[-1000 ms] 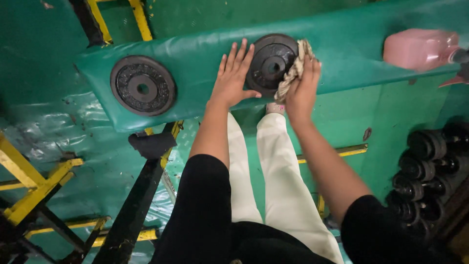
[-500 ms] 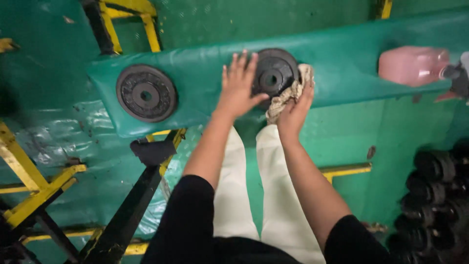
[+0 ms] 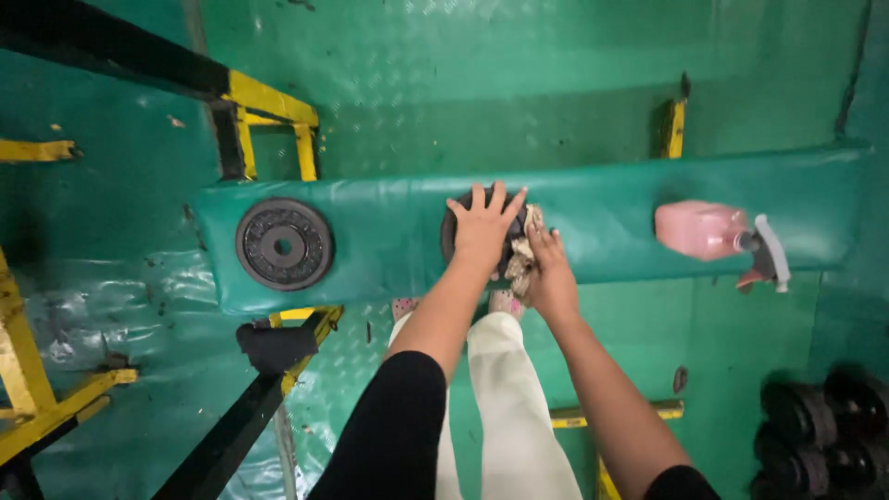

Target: Cleaning weight plates and gym benches with a spray bottle and cloth.

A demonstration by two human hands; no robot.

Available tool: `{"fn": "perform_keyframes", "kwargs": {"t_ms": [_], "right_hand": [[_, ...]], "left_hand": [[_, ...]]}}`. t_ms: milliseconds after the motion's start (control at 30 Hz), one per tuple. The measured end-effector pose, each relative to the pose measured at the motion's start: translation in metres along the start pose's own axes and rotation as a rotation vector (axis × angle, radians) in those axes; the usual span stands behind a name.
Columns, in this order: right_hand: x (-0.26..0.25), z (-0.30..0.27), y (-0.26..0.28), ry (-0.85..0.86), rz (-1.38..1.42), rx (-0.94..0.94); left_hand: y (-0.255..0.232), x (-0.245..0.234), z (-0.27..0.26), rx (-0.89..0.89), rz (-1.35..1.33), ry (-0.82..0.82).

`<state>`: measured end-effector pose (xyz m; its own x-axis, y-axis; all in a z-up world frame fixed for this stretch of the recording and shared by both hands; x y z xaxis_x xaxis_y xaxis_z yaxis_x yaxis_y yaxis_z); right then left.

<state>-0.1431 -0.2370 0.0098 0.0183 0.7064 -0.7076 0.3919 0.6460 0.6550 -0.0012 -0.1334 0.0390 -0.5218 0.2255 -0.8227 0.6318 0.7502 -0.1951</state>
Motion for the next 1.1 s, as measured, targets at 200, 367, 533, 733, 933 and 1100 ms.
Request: {"fn": "perform_keyframes", "kwargs": {"t_ms": [200,367,533,733,933,1100], "right_hand": [[-0.004,-0.002,-0.006,0.056,0.199,0.013],[-0.006,-0.001,-0.013,0.085,0.242,0.019],[-0.003,-0.002,-0.015,0.079,0.311,-0.014],[0.0,-0.002,-0.045,0.094,0.859,0.098],[-0.047,0.013,0.031,0.137,1.159,0.083],[-0.051,0.031,0.085,0.145,0.576,-0.313]], "left_hand": [[0.004,-0.019,0.008,-0.094,0.009,0.028],[0.04,-0.007,-0.004,-0.097,-0.161,0.091],[0.059,0.01,-0.025,0.085,-0.34,0.166],[0.029,-0.043,-0.083,0.297,-0.32,-0.196],[0.044,-0.058,-0.108,0.283,-0.352,-0.548],[0.072,-0.017,-0.102,0.067,-0.492,-0.533]]}}
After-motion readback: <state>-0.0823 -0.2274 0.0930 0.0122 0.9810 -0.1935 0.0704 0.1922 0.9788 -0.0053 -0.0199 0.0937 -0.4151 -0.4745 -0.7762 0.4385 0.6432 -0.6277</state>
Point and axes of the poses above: each hand's wrist, its own z-axis towards the middle knuckle, its own x-axis out of the palm, y = z × x, the point moved 2 cm from there along z, towards the middle knuckle, and after that the axes turned 3 degrees about y, right-handed, at the moved point
